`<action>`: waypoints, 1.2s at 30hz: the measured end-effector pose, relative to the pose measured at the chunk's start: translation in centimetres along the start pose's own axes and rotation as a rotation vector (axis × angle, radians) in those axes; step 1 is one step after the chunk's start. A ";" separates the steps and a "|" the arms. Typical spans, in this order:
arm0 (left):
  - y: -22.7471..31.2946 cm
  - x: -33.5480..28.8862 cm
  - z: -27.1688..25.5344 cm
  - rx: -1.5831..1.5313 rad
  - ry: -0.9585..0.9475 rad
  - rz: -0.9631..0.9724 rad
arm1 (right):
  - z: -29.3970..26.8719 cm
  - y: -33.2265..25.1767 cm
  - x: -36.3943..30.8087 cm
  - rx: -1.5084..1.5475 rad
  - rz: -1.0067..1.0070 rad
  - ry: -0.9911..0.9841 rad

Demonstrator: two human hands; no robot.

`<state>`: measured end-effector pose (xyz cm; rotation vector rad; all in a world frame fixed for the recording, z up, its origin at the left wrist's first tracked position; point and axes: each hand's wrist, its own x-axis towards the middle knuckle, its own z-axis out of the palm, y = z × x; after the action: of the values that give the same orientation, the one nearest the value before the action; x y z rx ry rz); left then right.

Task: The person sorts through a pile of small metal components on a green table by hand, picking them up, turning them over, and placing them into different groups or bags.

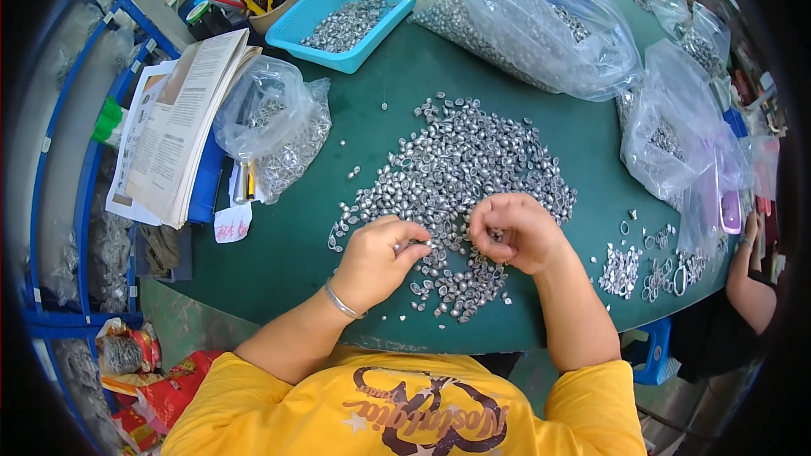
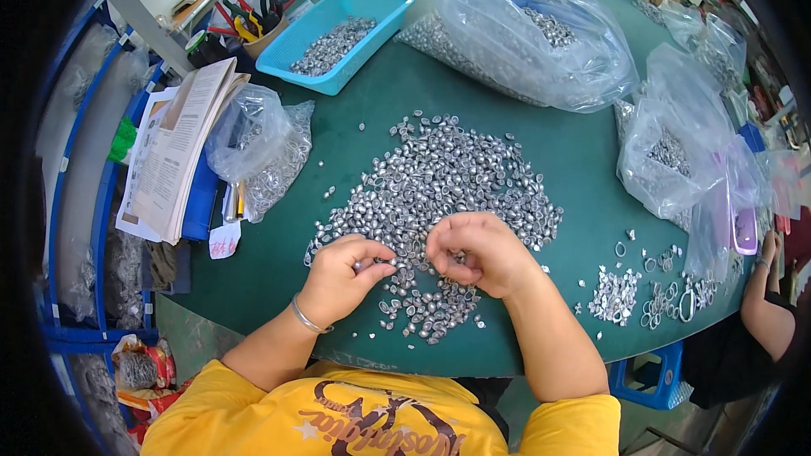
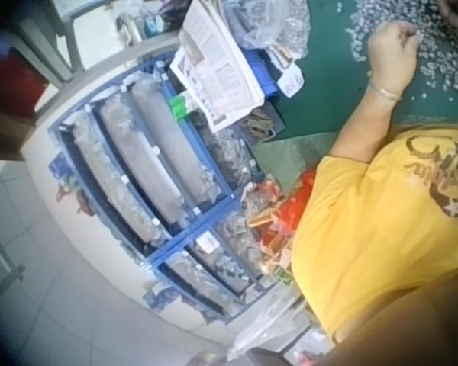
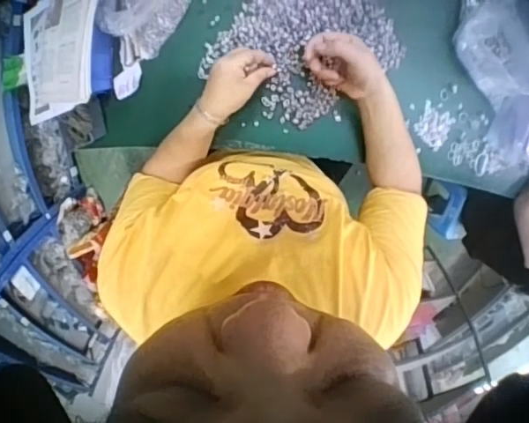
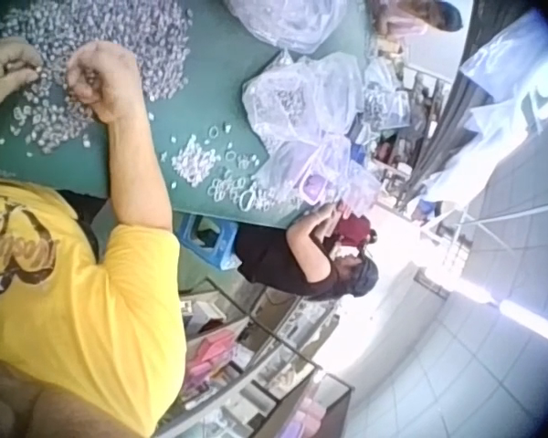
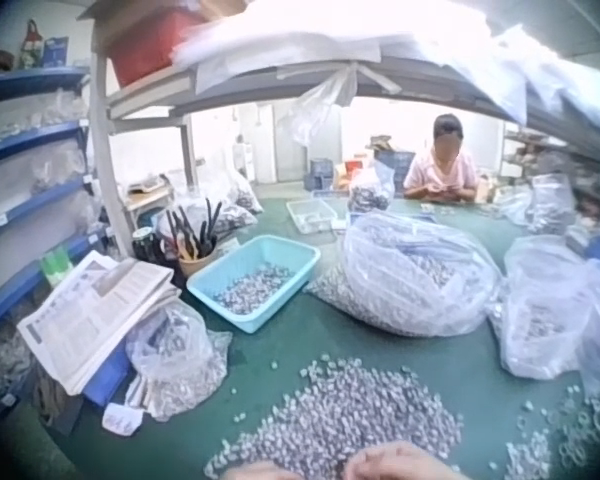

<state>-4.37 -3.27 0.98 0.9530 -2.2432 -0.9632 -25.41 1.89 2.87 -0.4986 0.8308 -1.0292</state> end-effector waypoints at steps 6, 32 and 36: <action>-0.3 0.7 -1.6 -1.371 -0.186 -0.616 | 1.5 1.8 -0.1 -1.318 -0.339 0.230; 0.4 0.3 -2.0 -1.415 -0.301 -0.474 | 0.8 1.2 -0.2 0.175 -0.103 -0.155; 0.6 0.7 -2.6 -1.851 -0.363 -0.504 | 1.9 0.6 -0.4 -0.186 -0.119 0.001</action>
<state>-3.25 -4.59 3.19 0.3234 -0.4128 -2.6532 -23.62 2.46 3.71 -0.7128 0.9112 -1.0657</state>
